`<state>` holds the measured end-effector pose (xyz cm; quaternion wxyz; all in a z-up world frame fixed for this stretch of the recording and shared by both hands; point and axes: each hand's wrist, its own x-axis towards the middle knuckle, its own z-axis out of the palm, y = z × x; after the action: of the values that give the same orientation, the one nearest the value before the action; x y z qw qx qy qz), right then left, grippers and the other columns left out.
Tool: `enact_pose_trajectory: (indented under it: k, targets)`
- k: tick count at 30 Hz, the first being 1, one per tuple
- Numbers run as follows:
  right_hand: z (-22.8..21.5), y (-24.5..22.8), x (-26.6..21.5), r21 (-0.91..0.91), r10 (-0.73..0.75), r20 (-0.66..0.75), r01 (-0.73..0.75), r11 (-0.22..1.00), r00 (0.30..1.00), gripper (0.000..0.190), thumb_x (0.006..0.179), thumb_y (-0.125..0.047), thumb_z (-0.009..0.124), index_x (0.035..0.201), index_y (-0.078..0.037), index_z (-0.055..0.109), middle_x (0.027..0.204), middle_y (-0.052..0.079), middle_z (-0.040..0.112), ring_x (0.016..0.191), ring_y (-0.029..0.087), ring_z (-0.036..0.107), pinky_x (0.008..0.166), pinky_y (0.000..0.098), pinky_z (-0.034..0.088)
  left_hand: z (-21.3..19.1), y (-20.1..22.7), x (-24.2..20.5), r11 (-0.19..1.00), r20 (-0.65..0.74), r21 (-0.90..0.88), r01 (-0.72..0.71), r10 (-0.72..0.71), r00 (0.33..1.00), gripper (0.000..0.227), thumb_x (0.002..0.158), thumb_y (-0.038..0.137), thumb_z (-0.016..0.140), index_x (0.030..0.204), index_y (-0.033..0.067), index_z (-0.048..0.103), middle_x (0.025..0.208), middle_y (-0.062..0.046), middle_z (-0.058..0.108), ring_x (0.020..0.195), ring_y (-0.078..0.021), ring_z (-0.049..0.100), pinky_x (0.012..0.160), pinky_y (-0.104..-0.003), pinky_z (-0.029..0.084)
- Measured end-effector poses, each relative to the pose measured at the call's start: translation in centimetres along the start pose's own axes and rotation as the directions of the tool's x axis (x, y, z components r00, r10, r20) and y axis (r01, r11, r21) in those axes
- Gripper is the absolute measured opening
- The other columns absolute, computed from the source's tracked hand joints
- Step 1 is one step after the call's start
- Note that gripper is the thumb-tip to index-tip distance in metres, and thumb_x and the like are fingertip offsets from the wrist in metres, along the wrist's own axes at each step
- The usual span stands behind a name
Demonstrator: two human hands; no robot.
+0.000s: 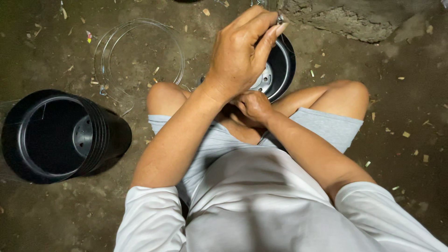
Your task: The person sits on the floor and assembles black plastic planters by threading metal wire through holes in the base and bending the wire to secure it. The person handles multiple planters and wire pieces, repeating the threading and bending process.
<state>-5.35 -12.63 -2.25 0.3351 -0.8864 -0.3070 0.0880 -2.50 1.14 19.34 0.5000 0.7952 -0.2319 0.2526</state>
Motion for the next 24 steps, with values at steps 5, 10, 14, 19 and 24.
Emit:
enact_pose_trajectory:
  k: [5, 10, 14, 19, 24]
  targets:
    - [-2.7, -1.6, -1.8, -0.064, -0.252, -0.247, 0.244, 0.968, 0.936, 0.045, 0.082, -0.034, 0.081, 0.11, 0.0, 0.071, 0.099, 0.02, 0.069, 0.091, 0.041, 0.067, 0.076, 0.0457, 0.055, -0.1, -0.6, 0.5, 0.993, -0.007, 0.116, -0.026, 0.027, 1.0, 0.013, 0.103, 0.016, 0.071, 0.11, 0.0055, 0.069, 0.096, -0.008, 0.069, 0.088, -0.033, 0.068, 0.077, -0.042, 0.053]
    - [-6.0, 1.4, -4.5, -0.002, -0.066, -0.549, 0.077, 0.997, 0.833, 0.006, 0.096, -0.009, 0.075, 0.097, -0.004, 0.071, 0.09, 0.014, 0.067, 0.082, 0.031, 0.065, 0.074, 0.0381, 0.052, 0.6, -1.2, 1.7, 0.997, -0.06, 0.061, -0.048, 0.051, 0.997, 0.012, 0.107, 0.019, 0.064, 0.108, 0.0087, 0.071, 0.096, -0.007, 0.072, 0.088, -0.0306, 0.07, 0.078, -0.041, 0.054]
    - [-8.7, 6.5, -5.3, 0.117, 0.146, -0.774, -0.088, 0.989, 0.616, 0.015, 0.107, -0.01, 0.069, 0.097, 0.001, 0.066, 0.087, 0.014, 0.064, 0.081, 0.022, 0.06, 0.075, 0.0348, 0.05, 1.2, -1.8, 3.3, 0.991, 0.021, -0.003, 0.135, -0.135, 0.991, 0.023, 0.104, 0.021, 0.066, 0.089, 0.0043, 0.071, 0.07, -0.011, 0.066, 0.06, -0.0261, 0.063, 0.059, -0.04, 0.045]
    - [-11.0, 11.9, -4.6, 0.181, 0.255, -0.716, -0.18, 0.967, 0.65, 0.026, 0.109, -0.022, 0.071, 0.103, 0.003, 0.068, 0.088, 0.011, 0.071, 0.08, 0.018, 0.064, 0.074, 0.0319, 0.052, 0.8, -2.1, 3.8, 0.984, 0.012, -0.178, -0.013, 0.016, 1.0, 0.021, 0.107, 0.018, 0.061, 0.094, 0.0027, 0.068, 0.072, -0.008, 0.066, 0.061, -0.0189, 0.063, 0.058, -0.036, 0.046]
    - [-12.1, 14.8, 0.0, 0.412, 0.525, -0.449, -0.354, 0.84, 0.724, 0.036, 0.104, -0.038, 0.072, 0.116, -0.005, 0.071, 0.097, 0.005, 0.073, 0.082, 0.016, 0.067, 0.074, 0.0318, 0.053, -0.1, -2.5, 4.2, 0.995, 0.006, -0.103, -0.001, 0.002, 1.0, 0.025, 0.107, 0.017, 0.064, 0.088, 0.0021, 0.065, 0.068, -0.009, 0.062, 0.057, -0.0196, 0.059, 0.056, -0.037, 0.042]
